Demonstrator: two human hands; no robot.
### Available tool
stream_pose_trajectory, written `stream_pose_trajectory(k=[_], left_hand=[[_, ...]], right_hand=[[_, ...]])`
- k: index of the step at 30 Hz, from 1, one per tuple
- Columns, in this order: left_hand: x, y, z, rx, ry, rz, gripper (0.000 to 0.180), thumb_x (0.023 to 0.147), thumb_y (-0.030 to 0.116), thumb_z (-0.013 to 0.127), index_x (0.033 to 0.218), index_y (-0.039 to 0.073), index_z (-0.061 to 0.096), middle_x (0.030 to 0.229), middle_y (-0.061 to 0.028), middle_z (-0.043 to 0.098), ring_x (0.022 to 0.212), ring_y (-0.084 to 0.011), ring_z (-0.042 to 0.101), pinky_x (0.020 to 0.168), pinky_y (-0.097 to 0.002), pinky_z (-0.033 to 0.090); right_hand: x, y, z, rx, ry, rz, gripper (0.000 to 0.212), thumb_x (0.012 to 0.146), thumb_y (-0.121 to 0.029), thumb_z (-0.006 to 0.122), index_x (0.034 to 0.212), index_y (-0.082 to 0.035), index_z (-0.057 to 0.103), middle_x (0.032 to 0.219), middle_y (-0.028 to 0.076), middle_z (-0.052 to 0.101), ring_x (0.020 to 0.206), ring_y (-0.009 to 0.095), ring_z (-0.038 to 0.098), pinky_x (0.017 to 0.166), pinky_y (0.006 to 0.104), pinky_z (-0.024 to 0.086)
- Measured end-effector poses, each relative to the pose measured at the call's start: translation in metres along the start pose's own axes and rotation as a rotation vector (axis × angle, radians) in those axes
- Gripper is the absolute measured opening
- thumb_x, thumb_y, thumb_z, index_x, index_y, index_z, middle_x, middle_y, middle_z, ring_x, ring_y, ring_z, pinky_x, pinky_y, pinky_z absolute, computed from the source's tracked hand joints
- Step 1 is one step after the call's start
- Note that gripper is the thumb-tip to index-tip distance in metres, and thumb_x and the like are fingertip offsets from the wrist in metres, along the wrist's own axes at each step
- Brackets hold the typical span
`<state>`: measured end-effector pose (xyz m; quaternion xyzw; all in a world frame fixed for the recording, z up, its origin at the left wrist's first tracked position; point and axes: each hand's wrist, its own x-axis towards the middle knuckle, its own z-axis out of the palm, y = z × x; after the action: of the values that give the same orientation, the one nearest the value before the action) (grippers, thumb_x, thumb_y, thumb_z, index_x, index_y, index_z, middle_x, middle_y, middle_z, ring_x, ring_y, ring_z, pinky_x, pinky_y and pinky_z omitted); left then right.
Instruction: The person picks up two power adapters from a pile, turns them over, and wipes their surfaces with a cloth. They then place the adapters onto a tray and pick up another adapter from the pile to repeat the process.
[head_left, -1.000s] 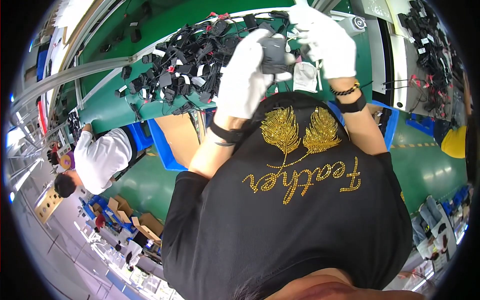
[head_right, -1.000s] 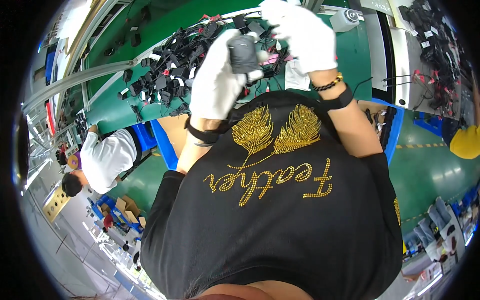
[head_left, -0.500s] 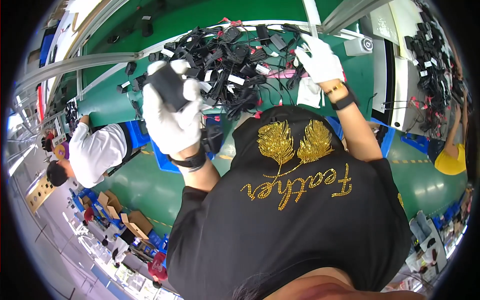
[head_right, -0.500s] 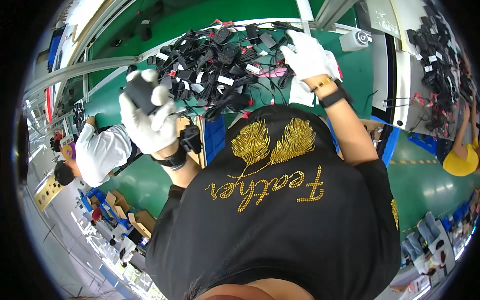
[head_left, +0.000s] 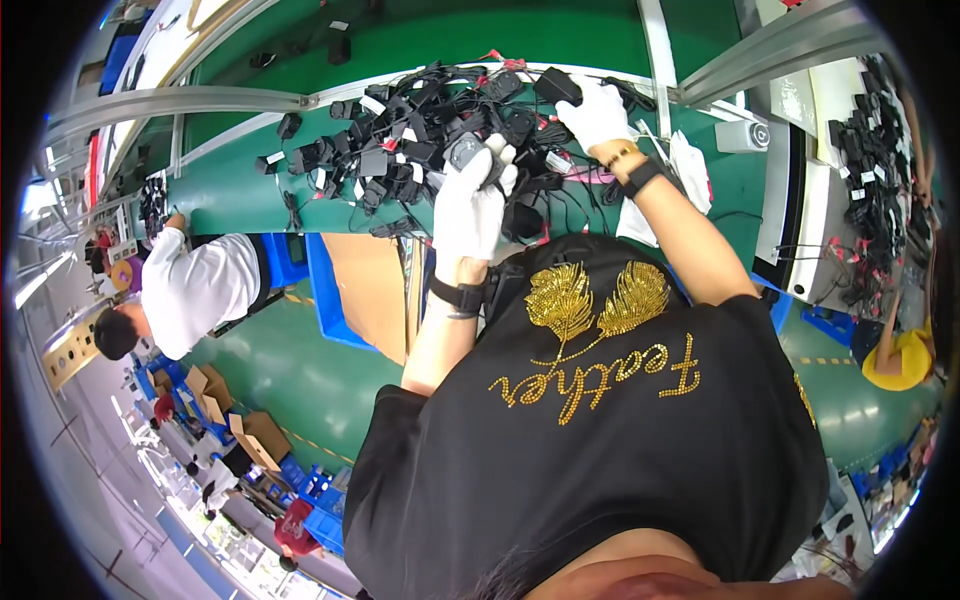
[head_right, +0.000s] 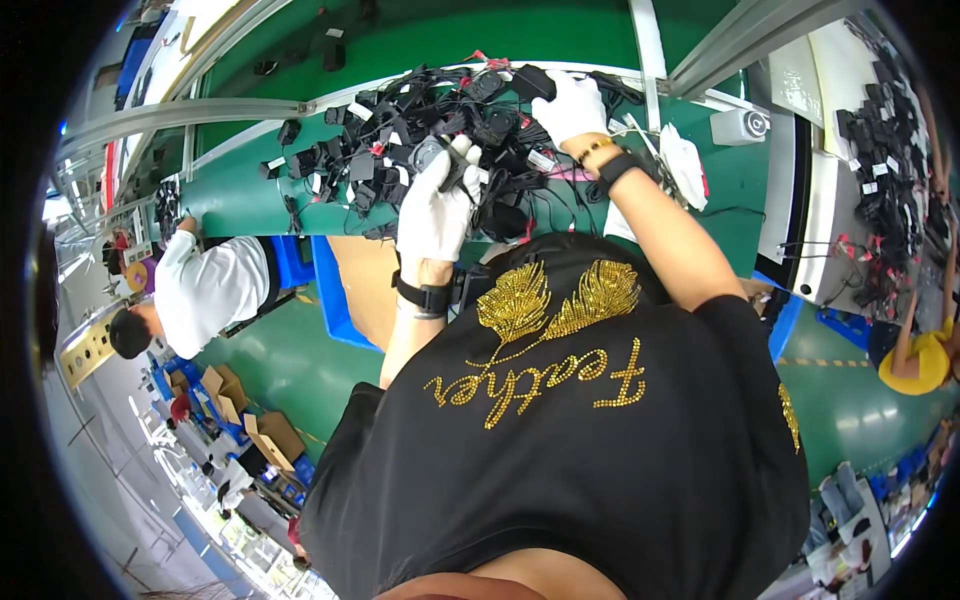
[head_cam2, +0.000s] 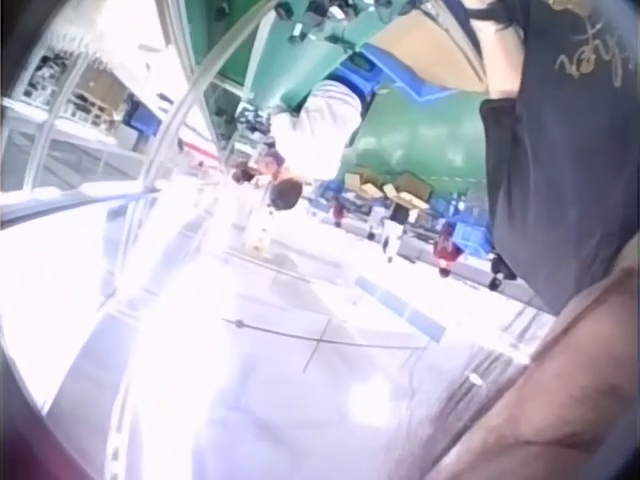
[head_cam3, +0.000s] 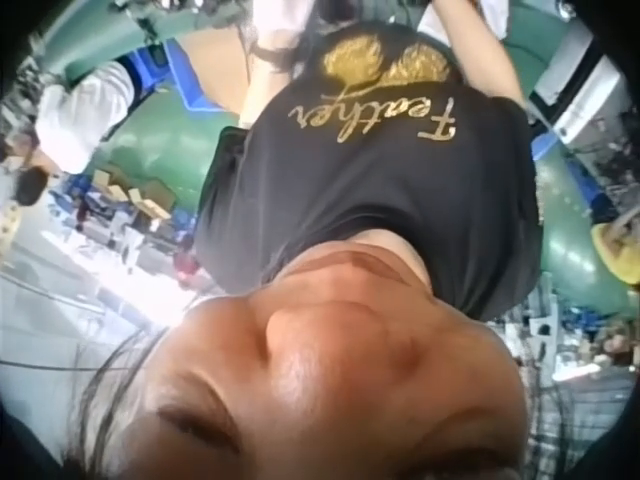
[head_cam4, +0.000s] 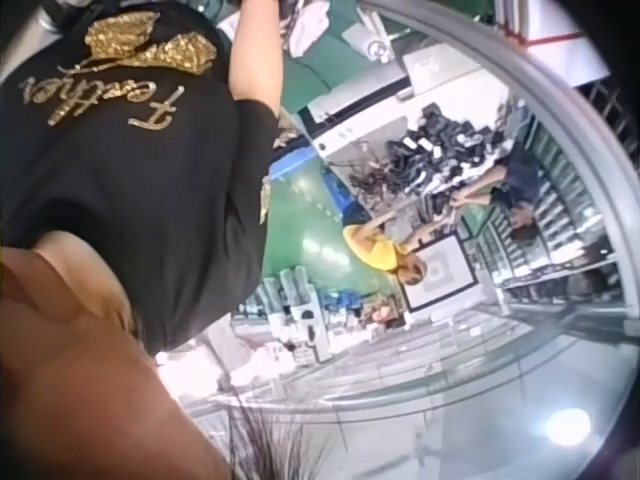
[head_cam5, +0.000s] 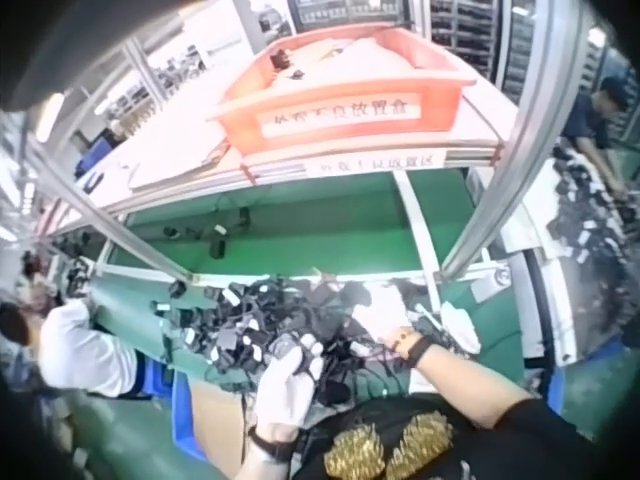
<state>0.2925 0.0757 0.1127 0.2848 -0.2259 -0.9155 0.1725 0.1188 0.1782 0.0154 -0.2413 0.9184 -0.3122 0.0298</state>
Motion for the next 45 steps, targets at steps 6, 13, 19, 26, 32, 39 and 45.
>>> stream_pose_trajectory(k=[6, 13, 19, 26, 32, 39, 45], left_hand=[[0.006, -0.014, 0.032, 0.046, -0.051, 0.067, 0.026, 0.083, -0.001, 0.058, 0.107, 0.002, 0.049, 0.103, -0.0110, 0.057, 0.094, -0.0231, 0.059, 0.078, -0.0311, 0.050], [-0.004, -0.026, 0.068, 0.108, -0.139, 0.057, 0.033, 0.082, -0.004, 0.056, 0.113, 0.001, 0.044, 0.103, -0.0114, 0.055, 0.093, -0.0221, 0.059, 0.075, -0.0289, 0.051], [-0.012, -0.028, 0.074, 0.219, -0.198, 0.119, 0.036, 0.080, -0.005, 0.059, 0.112, 0.003, 0.045, 0.096, -0.0054, 0.054, 0.081, -0.0150, 0.057, 0.074, -0.0273, 0.050], [-0.020, -0.033, 0.078, 0.375, -0.222, 0.257, 0.065, 0.076, -0.003, 0.064, 0.133, 0.002, 0.033, 0.112, -0.0107, 0.053, 0.098, -0.0173, 0.054, 0.087, -0.0294, 0.046], [-0.030, -0.030, 0.084, 0.655, -0.232, 0.425, 0.067, 0.072, 0.001, 0.070, 0.130, 0.000, 0.036, 0.115, -0.0129, 0.052, 0.101, -0.0185, 0.055, 0.088, -0.0304, 0.045], [-0.025, -0.024, 0.071, 0.252, -0.320, 0.097, 0.053, 0.072, 0.005, 0.064, 0.121, -0.004, 0.045, 0.109, -0.0131, 0.056, 0.096, -0.0229, 0.058, 0.083, -0.0330, 0.050], [-0.025, -0.024, 0.074, 0.022, -0.391, -0.289, 0.049, 0.074, 0.010, 0.056, 0.120, -0.005, 0.045, 0.108, -0.0161, 0.058, 0.091, -0.0276, 0.061, 0.067, -0.0347, 0.056]], right_hand=[[-0.058, -0.038, -0.068, 0.635, 0.042, -0.100, 0.049, 0.073, -0.004, 0.069, 0.118, -0.004, 0.048, 0.094, 0.008, 0.058, 0.073, 0.014, 0.057, 0.063, 0.0250, 0.048], [-0.074, -0.058, -0.112, 0.630, 0.137, -0.104, 0.046, 0.074, 0.000, 0.067, 0.115, -0.002, 0.046, 0.108, 0.012, 0.055, 0.093, 0.017, 0.059, 0.076, 0.0266, 0.050], [-0.088, -0.066, -0.139, 0.943, -0.057, -0.074, 0.047, 0.075, 0.008, 0.061, 0.118, 0.001, 0.045, 0.120, 0.015, 0.050, 0.103, 0.019, 0.057, 0.079, 0.0271, 0.050], [-0.092, -0.068, -0.145, 0.728, 0.205, -0.272, 0.026, 0.070, 0.008, 0.064, 0.093, 0.001, 0.056, 0.119, 0.015, 0.055, 0.082, 0.015, 0.060, 0.071, 0.0237, 0.048], [-0.097, -0.060, -0.146, 0.480, 0.235, -0.439, 0.013, 0.066, 0.008, 0.065, 0.076, 0.000, 0.060, 0.117, 0.014, 0.056, 0.069, 0.012, 0.058, 0.066, 0.0244, 0.045], [-0.093, -0.060, -0.166, 1.010, 0.076, -0.160, 0.034, 0.075, 0.007, 0.054, 0.109, 0.004, 0.052, 0.119, 0.016, 0.054, 0.092, 0.017, 0.055, 0.081, 0.0270, 0.044], [-0.064, -0.070, -0.173, 0.975, -0.241, -0.315, 0.039, 0.083, -0.007, 0.057, 0.121, -0.002, 0.051, 0.119, 0.011, 0.055, 0.109, 0.016, 0.052, 0.093, 0.0275, 0.041]])
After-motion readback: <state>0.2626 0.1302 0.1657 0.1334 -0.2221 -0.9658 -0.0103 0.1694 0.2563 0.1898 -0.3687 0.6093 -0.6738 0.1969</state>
